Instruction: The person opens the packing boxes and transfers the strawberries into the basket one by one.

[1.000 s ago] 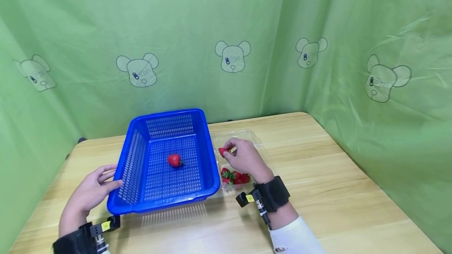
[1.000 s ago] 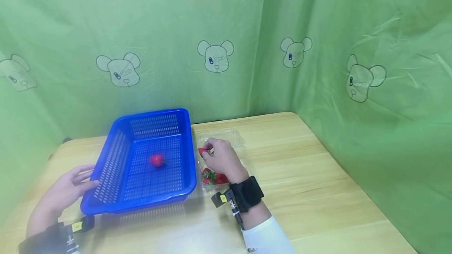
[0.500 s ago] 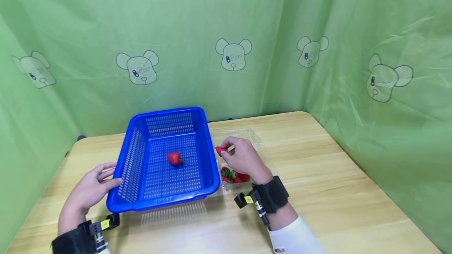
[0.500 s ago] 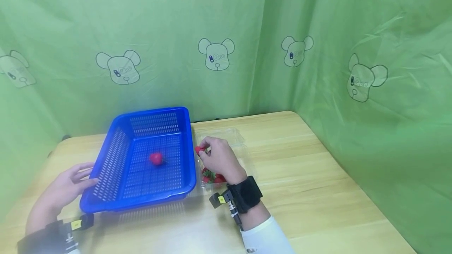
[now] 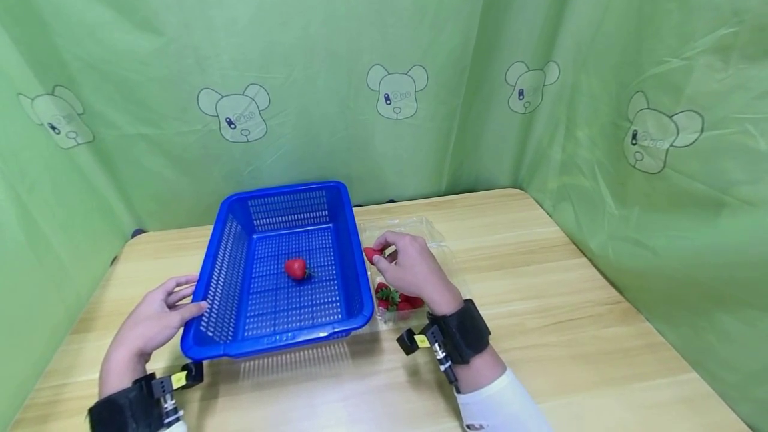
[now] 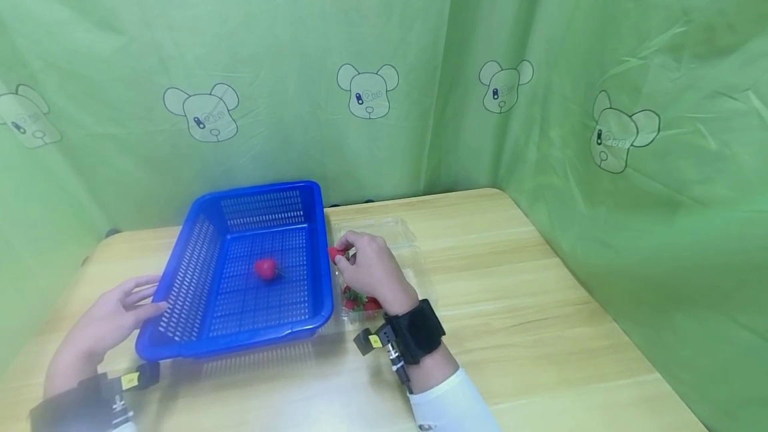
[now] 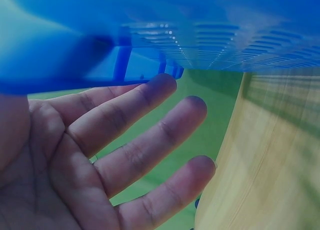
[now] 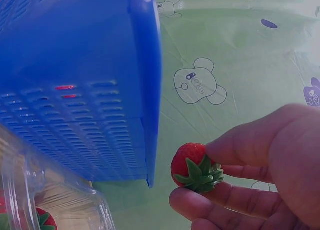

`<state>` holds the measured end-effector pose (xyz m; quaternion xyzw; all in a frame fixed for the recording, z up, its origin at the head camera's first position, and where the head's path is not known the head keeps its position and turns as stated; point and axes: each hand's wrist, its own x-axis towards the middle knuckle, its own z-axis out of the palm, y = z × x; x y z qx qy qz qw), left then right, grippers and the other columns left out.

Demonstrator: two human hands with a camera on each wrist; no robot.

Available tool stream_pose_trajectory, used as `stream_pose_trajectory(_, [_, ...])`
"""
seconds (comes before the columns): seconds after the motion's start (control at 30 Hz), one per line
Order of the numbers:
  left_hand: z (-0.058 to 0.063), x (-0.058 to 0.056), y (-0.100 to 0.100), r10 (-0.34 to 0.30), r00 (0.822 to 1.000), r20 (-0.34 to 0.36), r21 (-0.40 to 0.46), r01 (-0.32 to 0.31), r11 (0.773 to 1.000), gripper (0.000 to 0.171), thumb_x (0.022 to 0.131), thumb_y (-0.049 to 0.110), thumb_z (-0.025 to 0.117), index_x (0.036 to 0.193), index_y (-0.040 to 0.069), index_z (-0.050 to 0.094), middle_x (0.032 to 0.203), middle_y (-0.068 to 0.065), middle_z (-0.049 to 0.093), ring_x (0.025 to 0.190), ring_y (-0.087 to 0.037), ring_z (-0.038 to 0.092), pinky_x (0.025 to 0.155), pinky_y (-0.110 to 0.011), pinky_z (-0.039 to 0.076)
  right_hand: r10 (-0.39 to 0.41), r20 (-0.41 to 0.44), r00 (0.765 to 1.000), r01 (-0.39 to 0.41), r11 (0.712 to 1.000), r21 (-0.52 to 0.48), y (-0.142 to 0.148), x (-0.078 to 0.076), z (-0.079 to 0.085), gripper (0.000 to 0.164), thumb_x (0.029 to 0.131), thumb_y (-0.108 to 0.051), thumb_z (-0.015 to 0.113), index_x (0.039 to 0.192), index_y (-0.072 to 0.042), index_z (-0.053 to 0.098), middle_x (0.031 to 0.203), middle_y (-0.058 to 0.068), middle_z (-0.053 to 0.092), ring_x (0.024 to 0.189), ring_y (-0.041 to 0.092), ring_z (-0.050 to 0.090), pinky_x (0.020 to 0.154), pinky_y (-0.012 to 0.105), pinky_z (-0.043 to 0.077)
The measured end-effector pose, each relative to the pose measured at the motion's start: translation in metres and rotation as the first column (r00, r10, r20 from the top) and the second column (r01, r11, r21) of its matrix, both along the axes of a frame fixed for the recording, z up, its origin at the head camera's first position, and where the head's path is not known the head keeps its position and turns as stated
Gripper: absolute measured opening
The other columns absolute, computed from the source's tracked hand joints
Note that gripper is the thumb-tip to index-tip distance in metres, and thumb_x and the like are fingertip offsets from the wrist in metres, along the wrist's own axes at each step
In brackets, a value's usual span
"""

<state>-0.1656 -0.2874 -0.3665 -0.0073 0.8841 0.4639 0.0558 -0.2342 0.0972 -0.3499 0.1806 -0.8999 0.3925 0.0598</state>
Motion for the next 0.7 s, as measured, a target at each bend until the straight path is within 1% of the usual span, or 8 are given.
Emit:
stream_pose_trajectory(0.23, [0.0013, -0.0001, 0.0, -0.001, 1.0, 0.004, -0.004, 0.001, 1.0, 0.063, 0.095, 0.02, 0.057, 0.141, -0.009, 0.026, 0.139, -0.039, 0.037, 0.125, -0.049, 0.041, 0.096, -0.057, 0.046, 0.013, 0.001, 1.0, -0.013, 1.0, -0.018, -0.0022, 0.003, 0.0021, 0.006, 0.086, -0.01, 0.066, 0.092, -0.01, 0.066, 0.082, 0.006, 0.068, 0.068, 0.018, 0.064, 0.052, 0.028, 0.054])
stream_pose_trajectory(0.5, [0.0009, 0.0003, 0.0012, 0.002, 1.0, 0.016, 0.004, -0.002, 1.0, 0.063, 0.095, 0.02, 0.057, 0.142, -0.009, 0.026, 0.139, -0.039, 0.038, 0.123, -0.048, 0.043, 0.095, -0.055, 0.048, 0.027, -0.03, 0.999, -0.027, 1.0, 0.004, -0.0036, 0.0051, 0.0026, 0.005, 0.086, -0.011, 0.065, 0.091, -0.011, 0.066, 0.082, 0.003, 0.068, 0.066, 0.012, 0.062, 0.055, 0.027, 0.054])
stream_pose_trajectory(0.7, [-0.0011, 0.0008, -0.0014, -0.002, 1.0, 0.019, 0.004, 0.001, 1.0, 0.064, 0.095, 0.022, 0.058, 0.142, -0.008, 0.026, 0.14, -0.039, 0.036, 0.126, -0.05, 0.039, 0.097, -0.059, 0.044, 0.053, -0.054, 0.997, -0.054, 0.999, -0.01, -0.0057, 0.0055, 0.0006, 0.004, 0.086, -0.01, 0.066, 0.091, -0.011, 0.065, 0.083, 0.002, 0.068, 0.064, 0.01, 0.062, 0.053, 0.025, 0.055])
